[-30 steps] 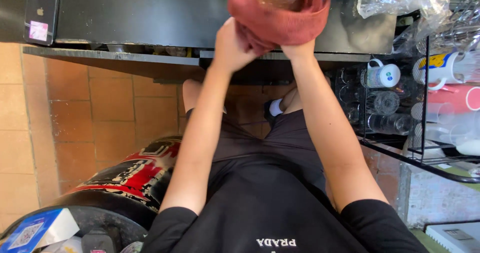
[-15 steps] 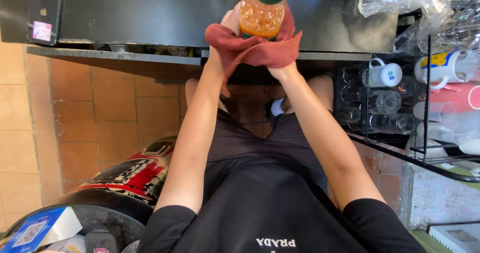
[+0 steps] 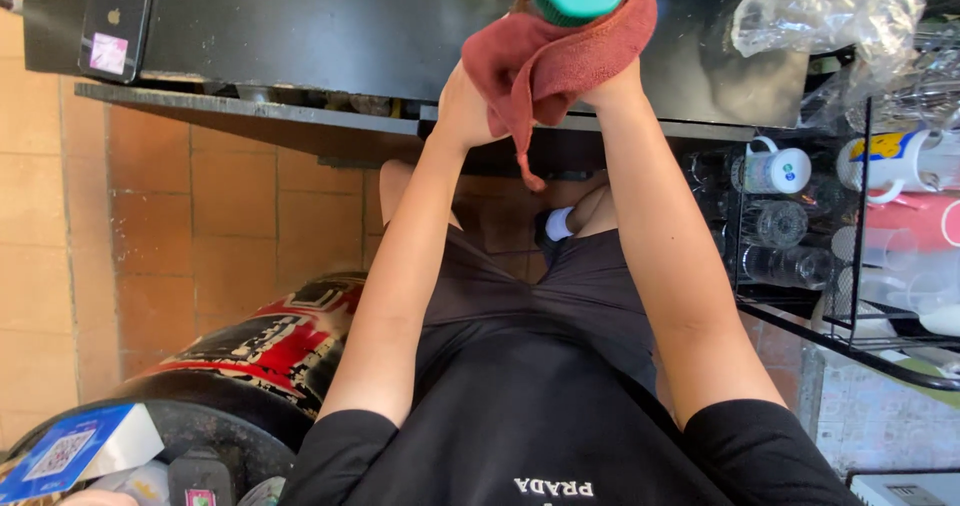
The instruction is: Wiping down liquid syrup and flavor bottles with a cloth in a coffee shop.
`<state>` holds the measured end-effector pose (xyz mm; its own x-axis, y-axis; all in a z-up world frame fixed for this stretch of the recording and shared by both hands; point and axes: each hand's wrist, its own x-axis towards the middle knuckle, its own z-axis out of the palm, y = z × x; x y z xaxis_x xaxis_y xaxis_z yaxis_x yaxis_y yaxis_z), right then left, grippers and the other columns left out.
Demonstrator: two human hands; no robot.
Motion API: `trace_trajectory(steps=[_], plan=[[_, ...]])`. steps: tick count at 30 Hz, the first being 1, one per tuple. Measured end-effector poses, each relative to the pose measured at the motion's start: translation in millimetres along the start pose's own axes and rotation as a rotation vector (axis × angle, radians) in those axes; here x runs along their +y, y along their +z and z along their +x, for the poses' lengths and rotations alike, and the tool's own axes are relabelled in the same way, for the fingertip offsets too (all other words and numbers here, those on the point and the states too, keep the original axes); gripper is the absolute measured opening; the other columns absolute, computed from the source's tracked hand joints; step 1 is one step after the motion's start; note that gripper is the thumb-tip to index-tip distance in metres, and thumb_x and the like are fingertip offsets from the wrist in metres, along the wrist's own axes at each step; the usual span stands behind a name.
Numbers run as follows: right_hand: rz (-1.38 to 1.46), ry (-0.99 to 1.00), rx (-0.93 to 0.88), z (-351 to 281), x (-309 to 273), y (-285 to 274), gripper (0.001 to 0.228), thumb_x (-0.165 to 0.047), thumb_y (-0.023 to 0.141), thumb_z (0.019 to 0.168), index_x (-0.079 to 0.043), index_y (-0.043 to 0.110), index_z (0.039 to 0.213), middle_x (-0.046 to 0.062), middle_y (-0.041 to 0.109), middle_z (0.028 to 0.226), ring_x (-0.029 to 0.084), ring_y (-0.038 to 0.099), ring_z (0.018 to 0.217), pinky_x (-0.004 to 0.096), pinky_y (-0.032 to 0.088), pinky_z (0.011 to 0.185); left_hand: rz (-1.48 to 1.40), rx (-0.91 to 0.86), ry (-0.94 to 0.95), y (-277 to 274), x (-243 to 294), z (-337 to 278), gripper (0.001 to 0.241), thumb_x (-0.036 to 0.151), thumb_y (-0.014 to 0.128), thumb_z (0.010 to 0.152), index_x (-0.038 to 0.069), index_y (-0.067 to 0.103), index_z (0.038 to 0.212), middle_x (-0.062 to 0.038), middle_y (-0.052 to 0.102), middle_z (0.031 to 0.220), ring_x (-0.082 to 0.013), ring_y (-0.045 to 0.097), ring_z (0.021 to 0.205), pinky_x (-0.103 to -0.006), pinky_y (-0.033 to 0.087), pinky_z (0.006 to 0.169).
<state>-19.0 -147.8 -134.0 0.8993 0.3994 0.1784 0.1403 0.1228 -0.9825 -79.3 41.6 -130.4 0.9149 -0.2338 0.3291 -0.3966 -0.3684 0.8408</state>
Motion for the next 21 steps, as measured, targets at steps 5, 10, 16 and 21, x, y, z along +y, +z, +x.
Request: trace_trajectory(steps=[5, 10, 16, 21], plan=[[-0.304, -0.174, 0.075, -9, -18, 5, 0.042, -0.015, 0.086, 0.098, -0.008, 0.063, 0.133, 0.007, 0.067, 0.131, 0.02, 0.064, 0.121, 0.034, 0.054, 0.106, 0.485, 0.274, 0.052, 46, -29, -9, 0.048, 0.036, 0.086, 0.079, 0.02, 0.065, 0.119, -0.007, 0.072, 0.113, -0.0361, 0.066, 0.106, -0.0462, 0.05, 0.085], [-0.131, -0.174, -0.085, 3, -35, -13, 0.031, -0.012, 0.085, 0.098, -0.006, 0.065, 0.122, 0.005, 0.067, 0.117, 0.016, 0.062, 0.107, 0.031, 0.054, 0.098, 0.497, 0.252, 0.133, 33, -8, -6, 0.065, 0.038, 0.086, 0.072, 0.014, 0.06, 0.126, -0.015, 0.064, 0.123, -0.0401, 0.061, 0.109, -0.0465, 0.048, 0.084], [0.062, -0.206, -0.356, 9, -61, -12, 0.026, -0.007, 0.081, 0.094, -0.004, 0.064, 0.113, 0.002, 0.064, 0.11, 0.013, 0.059, 0.101, 0.027, 0.051, 0.093, -0.276, -0.109, -0.048, -5, 4, 8, 0.084, 0.032, 0.087, 0.084, 0.007, 0.041, 0.15, -0.017, 0.06, 0.142, -0.0359, 0.059, 0.133, -0.0413, 0.048, 0.112], [0.021, -0.16, -0.212, 1, -49, -16, 0.031, -0.007, 0.083, 0.097, -0.003, 0.065, 0.121, 0.004, 0.066, 0.122, 0.015, 0.062, 0.113, 0.033, 0.054, 0.106, -0.516, -0.11, -0.151, 24, -11, 2, 0.07, 0.029, 0.081, 0.091, 0.008, 0.048, 0.15, -0.015, 0.066, 0.142, -0.0326, 0.063, 0.131, -0.04, 0.05, 0.115]])
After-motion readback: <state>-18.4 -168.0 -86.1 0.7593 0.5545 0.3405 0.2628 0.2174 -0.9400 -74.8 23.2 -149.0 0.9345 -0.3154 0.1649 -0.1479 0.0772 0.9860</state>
